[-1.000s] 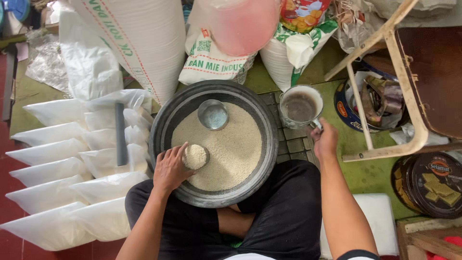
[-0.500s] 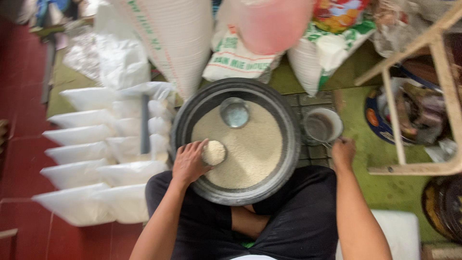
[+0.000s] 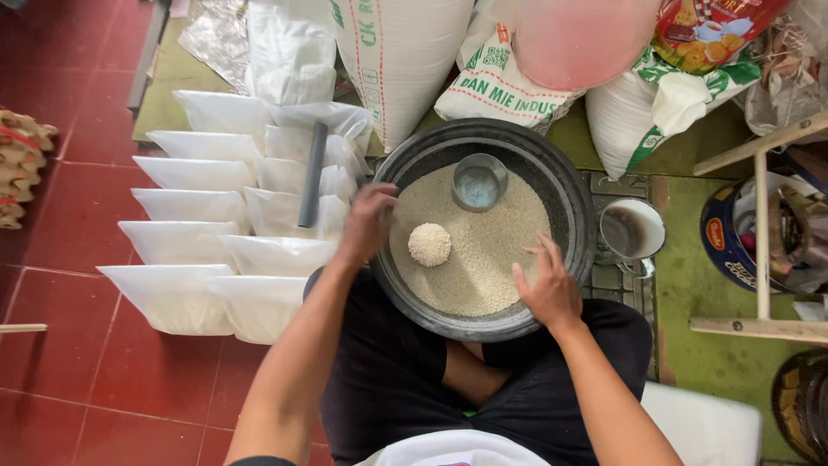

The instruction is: The person scoops rice from a large black tub into a clear plastic bag, using a small plastic cup and a cylindrical mold to measure and direct the rice.

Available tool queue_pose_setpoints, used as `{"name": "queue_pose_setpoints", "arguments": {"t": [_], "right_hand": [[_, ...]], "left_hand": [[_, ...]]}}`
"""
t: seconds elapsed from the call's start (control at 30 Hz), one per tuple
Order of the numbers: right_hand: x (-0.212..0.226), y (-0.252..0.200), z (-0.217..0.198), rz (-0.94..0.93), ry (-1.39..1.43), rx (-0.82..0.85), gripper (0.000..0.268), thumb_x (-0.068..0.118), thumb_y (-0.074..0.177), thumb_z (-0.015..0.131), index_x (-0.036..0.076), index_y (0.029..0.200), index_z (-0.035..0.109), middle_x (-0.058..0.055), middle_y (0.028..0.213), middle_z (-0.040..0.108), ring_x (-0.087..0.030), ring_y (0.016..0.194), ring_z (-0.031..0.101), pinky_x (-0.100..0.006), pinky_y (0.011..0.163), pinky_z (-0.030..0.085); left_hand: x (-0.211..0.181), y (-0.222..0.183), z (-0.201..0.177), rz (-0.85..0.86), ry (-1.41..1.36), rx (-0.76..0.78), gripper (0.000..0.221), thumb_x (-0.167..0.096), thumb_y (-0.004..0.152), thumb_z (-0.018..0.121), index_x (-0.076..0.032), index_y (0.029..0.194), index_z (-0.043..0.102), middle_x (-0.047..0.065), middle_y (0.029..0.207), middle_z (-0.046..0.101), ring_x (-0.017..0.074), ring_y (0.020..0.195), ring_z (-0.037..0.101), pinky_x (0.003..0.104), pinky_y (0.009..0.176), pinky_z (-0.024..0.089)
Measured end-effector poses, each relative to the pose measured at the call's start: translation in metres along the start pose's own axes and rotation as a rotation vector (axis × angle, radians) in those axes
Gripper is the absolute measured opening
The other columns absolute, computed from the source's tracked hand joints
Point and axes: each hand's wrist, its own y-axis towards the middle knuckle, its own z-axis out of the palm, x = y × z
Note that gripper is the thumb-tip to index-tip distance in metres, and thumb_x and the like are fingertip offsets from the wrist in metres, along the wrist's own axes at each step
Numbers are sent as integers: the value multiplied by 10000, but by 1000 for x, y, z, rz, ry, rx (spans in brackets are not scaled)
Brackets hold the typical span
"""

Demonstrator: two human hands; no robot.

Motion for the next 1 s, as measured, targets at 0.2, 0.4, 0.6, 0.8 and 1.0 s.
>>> {"name": "queue_pose_setpoints", "arguments": {"t": [0.2,0.4,0.6,0.8,1.0], "right_hand": [[-8,0,10,43,-102,-61,226,307,949,671,154,1103,608,-40,1390,584,-303,1124,704,-469,800,651],[-16,1,21,84,-181,-89,262,373,906,703,203,1087,618,13,1365,622,-269,1057,728,-429,747,650],[-10,3,18,91,-196,-68,228,373,932,677,193,1061,622,-8,1302,652,-310,1017,737,-496,738,641],[-10,2,20,127,-223,-38,243,416,941,653,208,1063,627,5,1296,659,-319,980,742,-520,733,638],[4,4,4,151,-160,40,382,469,942,619,186,1198,596,-47,1308,637,-369,1014,728,-568,778,628]], "left_hand": [[144,-3,-59,-546,366,-212,326,-310,1015,637,-38,884,761,166,954,667,399,897,714,451,802,592],[215,-46,-55,-864,432,72,596,-343,741,876,-36,1205,662,182,1070,652,446,1032,706,559,877,581],[196,-37,-57,-875,396,128,551,-291,919,707,79,1305,576,289,1184,589,560,1088,648,664,915,528],[123,-20,-88,-701,254,65,573,-495,1042,613,48,1215,548,358,1014,675,580,1018,669,646,850,531],[100,-10,-82,53,429,137,507,-544,952,656,-126,1234,600,102,1027,695,302,1020,702,448,900,503]]}}
